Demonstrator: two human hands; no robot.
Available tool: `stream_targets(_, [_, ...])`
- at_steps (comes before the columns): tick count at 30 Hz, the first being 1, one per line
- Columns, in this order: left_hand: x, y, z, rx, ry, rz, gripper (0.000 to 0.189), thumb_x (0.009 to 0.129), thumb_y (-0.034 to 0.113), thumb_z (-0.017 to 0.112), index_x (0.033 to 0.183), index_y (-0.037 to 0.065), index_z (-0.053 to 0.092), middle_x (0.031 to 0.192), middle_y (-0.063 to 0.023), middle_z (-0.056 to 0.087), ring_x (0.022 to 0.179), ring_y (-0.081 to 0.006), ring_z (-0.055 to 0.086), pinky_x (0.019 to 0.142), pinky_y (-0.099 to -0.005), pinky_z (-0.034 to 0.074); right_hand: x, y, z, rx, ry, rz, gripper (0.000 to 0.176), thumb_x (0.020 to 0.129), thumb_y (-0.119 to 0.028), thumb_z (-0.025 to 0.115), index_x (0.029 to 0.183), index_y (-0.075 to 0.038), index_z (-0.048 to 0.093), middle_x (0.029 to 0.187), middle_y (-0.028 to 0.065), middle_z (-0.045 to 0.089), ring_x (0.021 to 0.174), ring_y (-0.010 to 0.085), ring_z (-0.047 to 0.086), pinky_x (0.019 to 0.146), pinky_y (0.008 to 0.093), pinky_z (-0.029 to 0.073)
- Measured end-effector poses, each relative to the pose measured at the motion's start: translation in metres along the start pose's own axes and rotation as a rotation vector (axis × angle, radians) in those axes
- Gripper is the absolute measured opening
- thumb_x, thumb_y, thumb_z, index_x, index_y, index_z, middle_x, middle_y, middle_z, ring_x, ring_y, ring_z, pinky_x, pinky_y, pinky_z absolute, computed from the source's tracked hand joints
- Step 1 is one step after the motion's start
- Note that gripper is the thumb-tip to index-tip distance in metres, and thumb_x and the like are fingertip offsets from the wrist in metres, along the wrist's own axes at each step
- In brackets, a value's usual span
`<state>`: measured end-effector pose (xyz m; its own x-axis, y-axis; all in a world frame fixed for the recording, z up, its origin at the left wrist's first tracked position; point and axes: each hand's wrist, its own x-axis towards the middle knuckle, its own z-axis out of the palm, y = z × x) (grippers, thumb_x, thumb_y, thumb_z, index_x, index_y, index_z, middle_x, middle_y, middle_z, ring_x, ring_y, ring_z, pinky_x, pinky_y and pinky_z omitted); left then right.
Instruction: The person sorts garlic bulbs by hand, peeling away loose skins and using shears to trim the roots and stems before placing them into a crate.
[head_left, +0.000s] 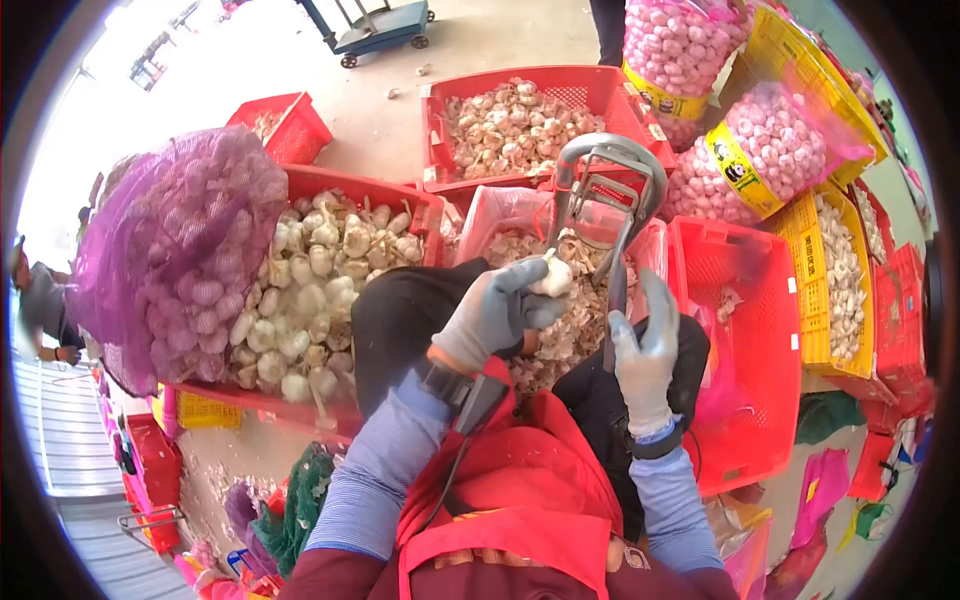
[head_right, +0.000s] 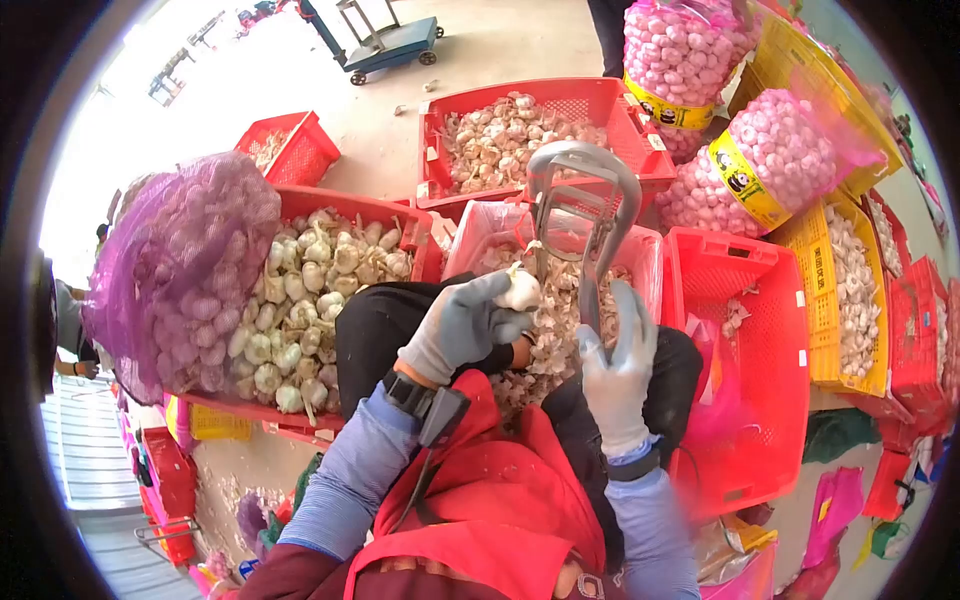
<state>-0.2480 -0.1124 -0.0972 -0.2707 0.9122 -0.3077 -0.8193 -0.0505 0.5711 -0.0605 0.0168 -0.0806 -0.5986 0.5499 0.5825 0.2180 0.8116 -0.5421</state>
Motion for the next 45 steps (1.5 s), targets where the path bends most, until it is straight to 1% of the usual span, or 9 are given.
stream_targets(9, [-0.079,0.011,0.056,0.459,0.256,0.166,0.054,0.096,0.029,0.066,0.139,-0.001,0.053,0.067,0.0027,0.059,0.050,-0.0060,0.050,0.046,-0.0203,0.037,0.000,-0.063,-0.006,0.963,-0.375,0.515,0.043,0.096,-0.016,0.065,0.134,0.001,0.053,0.115,0.0119,0.066,0.094,0.0189,0.065,0.083,0.0317,0.054])
stream_targets(13, [-0.088,0.009,0.034,0.560,0.249,0.671,0.057,0.092,0.014,0.067,0.143,-0.002,0.046,0.106,-0.0079,0.064,0.080,-0.0127,0.061,0.072,-0.0261,0.050,-0.011,-0.065,0.000,1.516,-0.361,0.939,0.040,0.105,-0.032,0.053,0.126,0.002,0.059,0.103,0.0095,0.069,0.075,0.0141,0.064,0.067,0.0286,0.054])
stream_targets(21, [-0.112,-0.006,0.021,0.331,0.389,0.578,0.015,0.091,0.014,0.070,0.102,0.003,0.067,0.097,-0.0037,0.067,0.087,-0.0105,0.063,0.079,-0.0251,0.051,-0.018,-0.091,0.012,0.944,-0.711,0.572,0.048,0.108,-0.035,0.042,0.113,0.007,0.065,0.092,0.0110,0.070,0.074,0.0120,0.064,0.063,0.0256,0.050])
stream_targets(23, [-0.139,0.031,0.005,1.366,0.449,1.089,0.010,0.080,0.002,0.074,0.089,0.004,0.071,0.087,-0.0070,0.070,0.080,-0.0177,0.068,0.074,-0.0295,0.053,-0.015,-0.089,0.004,0.761,-0.542,0.398,0.045,0.107,-0.033,0.044,0.115,0.007,0.064,0.093,0.0108,0.070,0.074,0.0115,0.063,0.065,0.0248,0.049])
stream_targets(27, [-0.203,0.091,-0.028,1.550,0.785,1.070,0.012,0.083,0.001,0.063,0.093,0.000,0.071,0.083,-0.0096,0.071,0.069,-0.0167,0.064,0.068,-0.0303,0.053,-0.006,-0.048,-0.021,0.778,-0.325,0.580,0.043,0.106,-0.030,0.046,0.120,0.006,0.063,0.094,0.0094,0.069,0.070,0.0101,0.060,0.064,0.0229,0.046])
stream_targets(29, [-0.226,0.119,-0.046,1.012,1.007,0.554,0.021,0.088,0.014,0.070,0.107,0.006,0.074,0.087,-0.0090,0.072,0.072,-0.0090,0.062,0.069,-0.0259,0.050,-0.008,-0.029,-0.029,0.770,-0.249,0.636,0.042,0.107,-0.029,0.044,0.122,0.006,0.062,0.093,0.0088,0.068,0.070,0.0102,0.060,0.063,0.0233,0.046])
stream_targets(34, [-0.184,0.100,-0.085,2.225,1.173,0.255,0.028,0.089,0.033,0.065,0.104,0.012,0.076,0.088,-0.0123,0.074,0.081,-0.0273,0.071,0.072,-0.0391,0.054,-0.020,-0.017,-0.015,0.899,-0.280,0.705,0.040,0.108,-0.026,0.042,0.122,0.007,0.060,0.093,0.0093,0.068,0.070,0.0102,0.060,0.064,0.0237,0.048])
stream_targets(37, [-0.156,0.101,-0.106,2.144,1.180,-0.075,0.031,0.089,0.039,0.061,0.101,0.016,0.077,0.090,-0.0140,0.073,0.089,-0.0363,0.070,0.078,-0.0468,0.053,-0.023,-0.039,-0.012,0.778,-0.376,0.631,0.033,0.105,-0.021,0.049,0.120,0.005,0.064,0.092,0.0090,0.069,0.072,0.0120,0.063,0.065,0.0259,0.050])
stream_targets(45, [-0.192,0.127,-0.055,1.121,0.945,0.633,0.013,0.090,0.006,0.062,0.090,-0.004,0.071,0.084,-0.0097,0.073,0.067,-0.0120,0.063,0.061,-0.0255,0.047,-0.036,-0.027,-0.019,1.035,-0.433,0.732,0.028,0.102,-0.010,0.055,0.124,0.005,0.063,0.105,0.0108,0.072,0.081,0.0115,0.067,0.077,0.0259,0.055])
